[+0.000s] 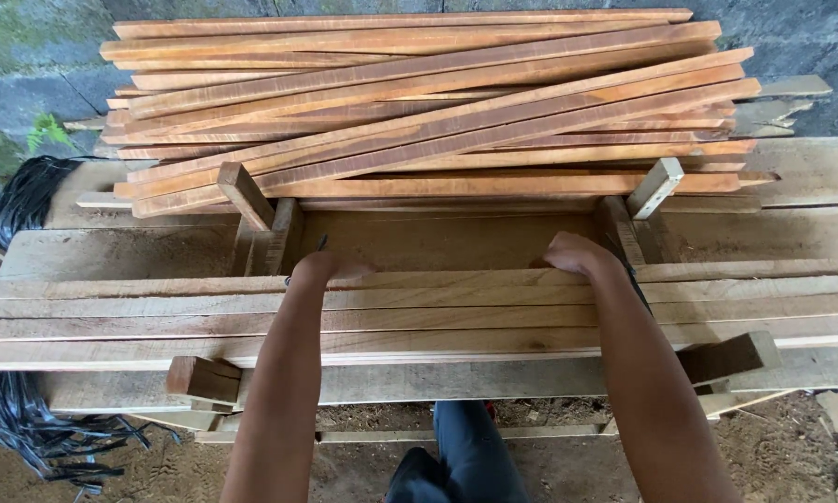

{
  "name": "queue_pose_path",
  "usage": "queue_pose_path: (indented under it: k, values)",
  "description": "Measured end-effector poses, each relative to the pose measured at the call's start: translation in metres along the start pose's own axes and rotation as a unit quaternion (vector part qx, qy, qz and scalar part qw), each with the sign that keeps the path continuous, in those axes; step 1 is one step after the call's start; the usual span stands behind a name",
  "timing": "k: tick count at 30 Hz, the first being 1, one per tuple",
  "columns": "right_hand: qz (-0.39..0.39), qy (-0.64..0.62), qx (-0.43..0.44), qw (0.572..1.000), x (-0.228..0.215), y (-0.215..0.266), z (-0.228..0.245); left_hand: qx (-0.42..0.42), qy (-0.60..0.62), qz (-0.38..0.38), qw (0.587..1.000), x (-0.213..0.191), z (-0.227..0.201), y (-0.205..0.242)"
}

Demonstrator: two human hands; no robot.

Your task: Bundling pieces of lumber together using plastic straps.

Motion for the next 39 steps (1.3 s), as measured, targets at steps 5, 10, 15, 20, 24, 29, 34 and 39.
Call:
queue_pose_path:
  k: [5,10,15,20,24,29,34,39]
  values:
    - [-0.012,-0.019,-0.021,1.000,-0.007,0.023,0.016,-0.074,-0.005,-0.067,0.995,-0.010,-0.039,0.084]
    - [-0.049,0.001,-0.021,0.999,-0.008,0.004,0.002,-0.032,0.031,-0.069,0.997,-0.005,-0.069,0.100]
    - [-0.076,-0.005,-0.025,0.997,-0.011,-0.007,-0.005,-0.001,0.021,-0.098,0.995,-0.003,-0.021,0.021]
    - [-0.097,0.005,-0.032,0.995,-0.012,-0.009,-0.008,0.017,0.027,-0.102,0.994,-0.001,0.002,-0.009]
    - [-0.112,0.050,-0.001,0.992,-0.003,-0.015,-0.014,0.023,0.049,-0.137,0.989,0.009,0.056,-0.100]
    - [-0.219,0.132,-0.015,0.967,-0.007,0.013,-0.007,0.077,-0.261,-0.446,0.853,0.010,0.051,-0.105]
    - [-0.278,0.123,-0.055,0.951,0.015,0.001,-0.026,0.142,-0.132,-0.528,0.827,0.023,0.000,-0.015]
    - [-0.426,0.136,-0.165,0.879,0.033,0.049,-0.037,0.157,-0.236,-0.548,0.787,0.048,-0.029,0.052]
Point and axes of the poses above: each hand's wrist, its own y-axis away from the middle knuckle, its own x-axis out of the palm, z = x × y, the point moved 8 cm from there along -y, towards the middle knuckle, and after that the axes turned 9 degrees about x, right-handed, at the moved point
